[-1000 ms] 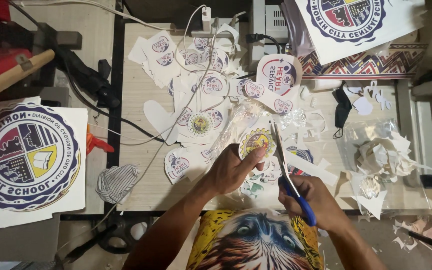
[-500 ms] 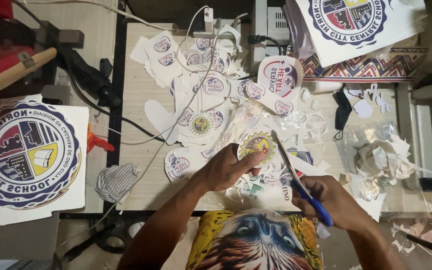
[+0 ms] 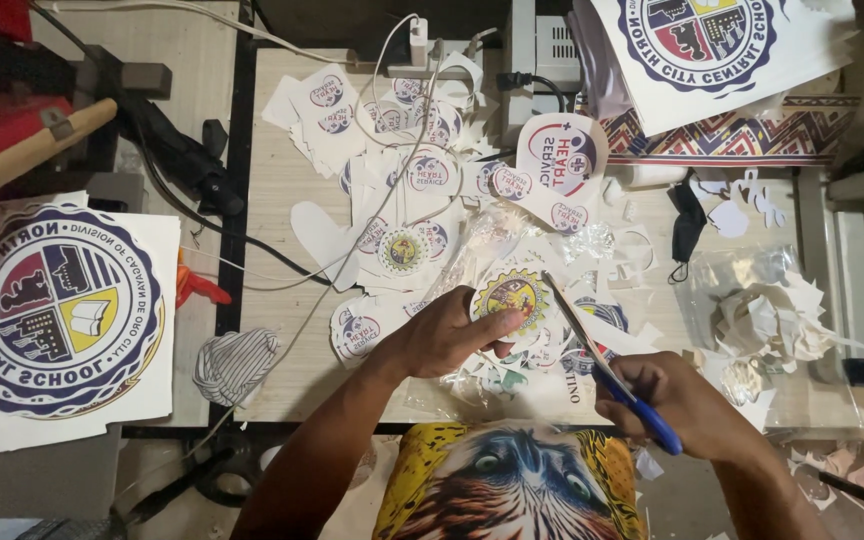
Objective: The person uses scissors to cut out circular stickers from a sheet of printed material. They hold the sheet with their left hand and carefully trim around the edges of the designs with their right hand, placing the finished stickers on the table.
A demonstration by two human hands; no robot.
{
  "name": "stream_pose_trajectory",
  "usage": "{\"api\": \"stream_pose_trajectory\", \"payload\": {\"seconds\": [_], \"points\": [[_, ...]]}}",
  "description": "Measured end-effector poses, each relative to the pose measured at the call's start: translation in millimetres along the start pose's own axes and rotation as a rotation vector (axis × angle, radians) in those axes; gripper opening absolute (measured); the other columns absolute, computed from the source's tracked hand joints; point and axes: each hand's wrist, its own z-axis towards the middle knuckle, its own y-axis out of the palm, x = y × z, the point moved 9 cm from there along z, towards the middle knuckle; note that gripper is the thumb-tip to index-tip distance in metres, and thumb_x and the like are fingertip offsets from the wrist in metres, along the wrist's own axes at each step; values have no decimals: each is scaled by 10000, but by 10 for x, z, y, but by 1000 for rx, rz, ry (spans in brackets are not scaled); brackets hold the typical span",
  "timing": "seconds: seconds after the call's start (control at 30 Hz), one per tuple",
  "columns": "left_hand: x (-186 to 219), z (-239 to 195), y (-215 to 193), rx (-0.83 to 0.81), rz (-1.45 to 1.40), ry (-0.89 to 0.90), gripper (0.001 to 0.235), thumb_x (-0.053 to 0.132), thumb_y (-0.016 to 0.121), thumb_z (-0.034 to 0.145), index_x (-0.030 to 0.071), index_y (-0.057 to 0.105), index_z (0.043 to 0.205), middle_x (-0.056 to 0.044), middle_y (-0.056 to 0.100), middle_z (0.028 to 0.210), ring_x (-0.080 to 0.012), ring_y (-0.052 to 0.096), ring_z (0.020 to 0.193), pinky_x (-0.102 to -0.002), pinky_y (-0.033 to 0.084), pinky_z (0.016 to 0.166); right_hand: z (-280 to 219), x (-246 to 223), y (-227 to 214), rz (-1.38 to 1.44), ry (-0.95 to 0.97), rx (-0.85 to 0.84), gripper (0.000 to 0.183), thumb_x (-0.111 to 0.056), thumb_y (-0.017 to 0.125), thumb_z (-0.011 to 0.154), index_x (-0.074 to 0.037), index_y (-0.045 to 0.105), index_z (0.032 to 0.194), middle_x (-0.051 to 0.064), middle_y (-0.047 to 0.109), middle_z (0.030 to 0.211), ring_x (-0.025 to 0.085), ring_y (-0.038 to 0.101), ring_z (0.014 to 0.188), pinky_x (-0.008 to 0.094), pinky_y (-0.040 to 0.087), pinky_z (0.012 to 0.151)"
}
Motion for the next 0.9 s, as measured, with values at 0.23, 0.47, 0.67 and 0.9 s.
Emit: {"api": "stream_pose_trajectory", "payload": {"seconds": [0.23,0.47,0.67,0.9], "points": [[-262,109,80,252,243,123,479,466,552,1003,22,709,919,-38,539,611,-149,487,574,-340,402,579,146,25,309,264,-115,101,152,-127,782,814,-3,732,885,-2,620,612,72,534,503,250,406,435],[-163,103,-14,564,-62,66,555,508,501,1036,-3,705,960,-23,728,766,-122,650,717,-314,539,679,228,81,636,375,-62,125,213,-149,815,814,3,673,861,30,614,641,103,567,534,263,460,480],[15,74,-36,456,130,110,546,503,450,1055,7,668,981,-89,716,773,-174,685,740,-346,546,695,252,21,652,367,-156,100,233,-170,827,784,-21,670,873,32,656,677,104,633,566,275,538,517],[22,71,70,348,223,82,570,517,417,1050,13,672,974,-109,705,742,-244,687,689,-382,538,686,226,-142,626,386,-208,86,272,-216,819,772,-30,669,902,6,646,702,110,663,595,274,574,553]]}}
